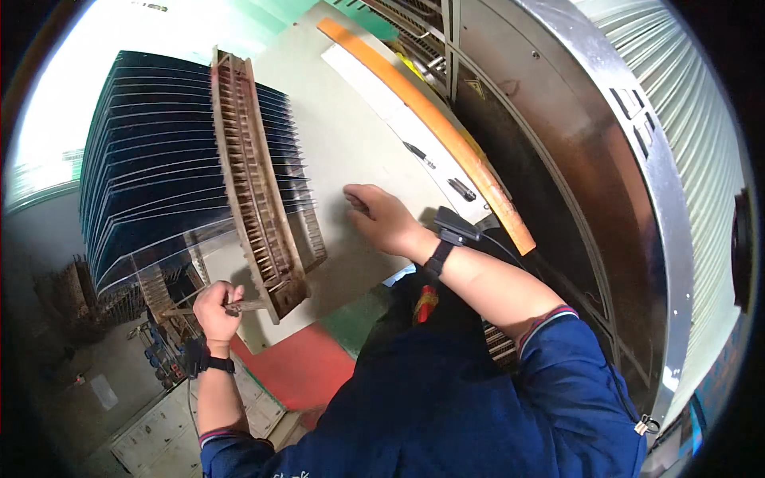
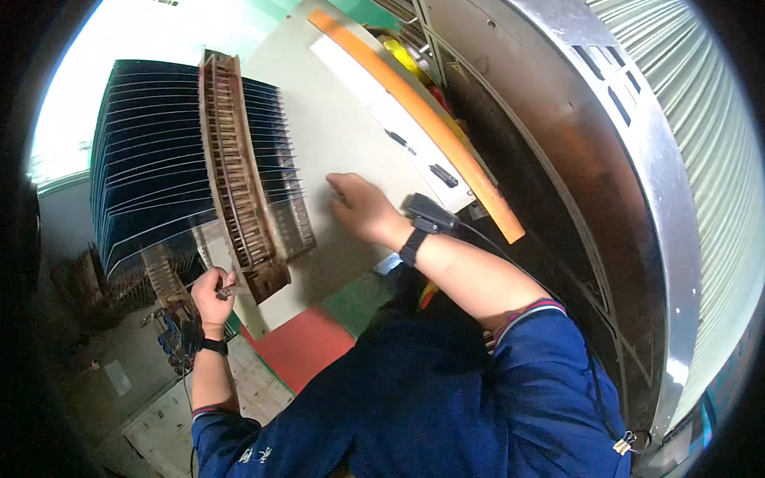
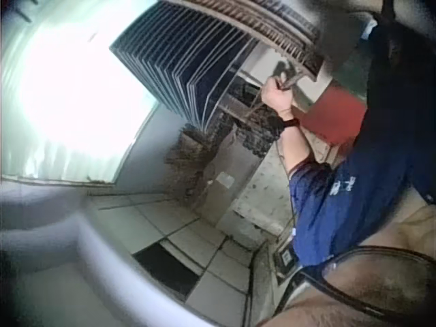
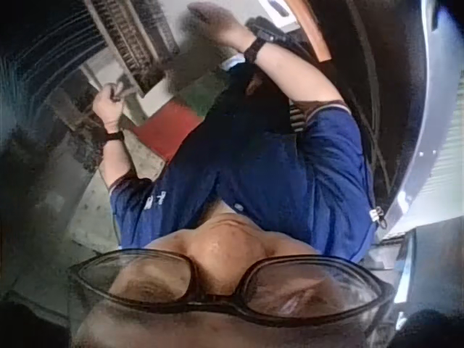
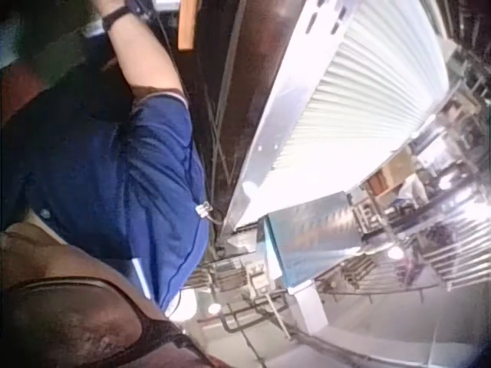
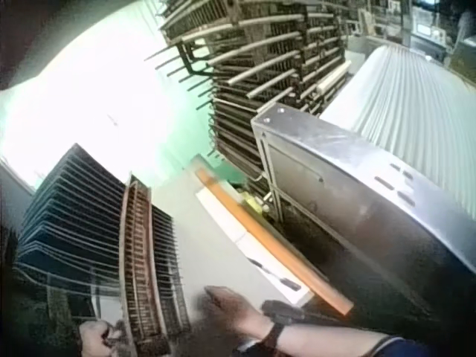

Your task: Moving PCB panels from a conveyor belt and placing them into a vertical sorting rack.

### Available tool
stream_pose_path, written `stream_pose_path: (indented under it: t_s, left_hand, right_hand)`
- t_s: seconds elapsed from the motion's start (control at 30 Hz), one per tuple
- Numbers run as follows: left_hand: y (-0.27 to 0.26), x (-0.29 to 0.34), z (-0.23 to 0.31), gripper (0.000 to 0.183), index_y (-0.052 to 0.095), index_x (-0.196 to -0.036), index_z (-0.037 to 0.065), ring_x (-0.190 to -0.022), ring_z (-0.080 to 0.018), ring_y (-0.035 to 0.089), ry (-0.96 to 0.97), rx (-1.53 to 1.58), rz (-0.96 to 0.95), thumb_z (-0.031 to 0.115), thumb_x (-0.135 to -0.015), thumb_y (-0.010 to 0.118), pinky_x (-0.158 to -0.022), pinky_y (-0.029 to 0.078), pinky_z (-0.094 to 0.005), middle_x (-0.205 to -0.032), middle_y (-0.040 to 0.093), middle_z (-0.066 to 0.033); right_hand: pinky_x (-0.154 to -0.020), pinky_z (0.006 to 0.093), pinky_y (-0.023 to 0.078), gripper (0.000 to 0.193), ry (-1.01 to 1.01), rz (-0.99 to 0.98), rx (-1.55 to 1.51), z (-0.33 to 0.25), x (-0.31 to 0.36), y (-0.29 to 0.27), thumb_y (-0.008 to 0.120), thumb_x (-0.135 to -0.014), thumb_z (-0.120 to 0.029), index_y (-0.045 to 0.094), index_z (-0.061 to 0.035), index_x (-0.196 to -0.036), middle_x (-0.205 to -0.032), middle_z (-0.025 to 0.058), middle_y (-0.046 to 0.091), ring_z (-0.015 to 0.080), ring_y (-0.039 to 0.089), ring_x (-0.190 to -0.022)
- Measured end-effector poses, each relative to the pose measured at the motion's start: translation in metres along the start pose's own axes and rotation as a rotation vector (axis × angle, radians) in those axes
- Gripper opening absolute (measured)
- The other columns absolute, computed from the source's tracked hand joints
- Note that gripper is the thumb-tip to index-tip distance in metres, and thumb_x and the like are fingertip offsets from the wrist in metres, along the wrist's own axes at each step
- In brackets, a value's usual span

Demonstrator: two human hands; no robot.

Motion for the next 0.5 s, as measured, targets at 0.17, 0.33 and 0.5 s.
stream_pose_path:
  t_s: [0.17,0.33,0.5]
  left_hand:
    - [0.000,-0.005,0.010,0.025,0.058,-0.072,0.007,-0.060,-0.0301,0.056,-0.016,-0.020,-0.039,0.024,-0.079,0.073,-0.058,0.044,-0.0388,-0.065,0.055,-0.0107]
    - [0.001,-0.010,0.017,0.017,0.062,-0.076,0.007,-0.063,-0.0280,0.058,0.010,-0.007,-0.085,0.020,-0.077,0.073,-0.060,0.046,-0.0377,-0.069,0.059,-0.0093]
    - [0.001,-0.010,0.012,0.016,0.063,-0.077,0.008,-0.065,-0.0289,0.059,0.011,0.028,-0.083,0.020,-0.076,0.073,-0.063,0.047,-0.0393,-0.070,0.060,-0.0085]
  right_hand:
    - [-0.095,0.0441,0.045,0.042,-0.206,0.132,-0.043,-0.004,-0.021,0.025,0.058,-0.088,-0.012,0.052,-0.0003,-0.128,-0.115,0.0234,0.057,0.0394,0.056,-0.106]
    - [-0.087,0.0453,0.049,0.026,-0.300,0.105,0.077,-0.004,-0.068,0.033,0.055,-0.087,-0.008,0.060,-0.0006,-0.112,-0.102,0.0208,0.061,0.0376,0.060,-0.098]
    - [-0.079,0.0433,0.052,0.015,-0.405,-0.054,0.303,-0.011,-0.099,0.038,0.055,-0.087,-0.006,0.064,-0.0056,-0.100,-0.090,0.0148,0.064,0.0350,0.063,-0.087]
Point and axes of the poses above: each hand's wrist, its own x-axis away from the middle knuckle, its own y-axis out of the palm, z = x × y, the point moved 7 cm from there along -x, towards the middle knuckle
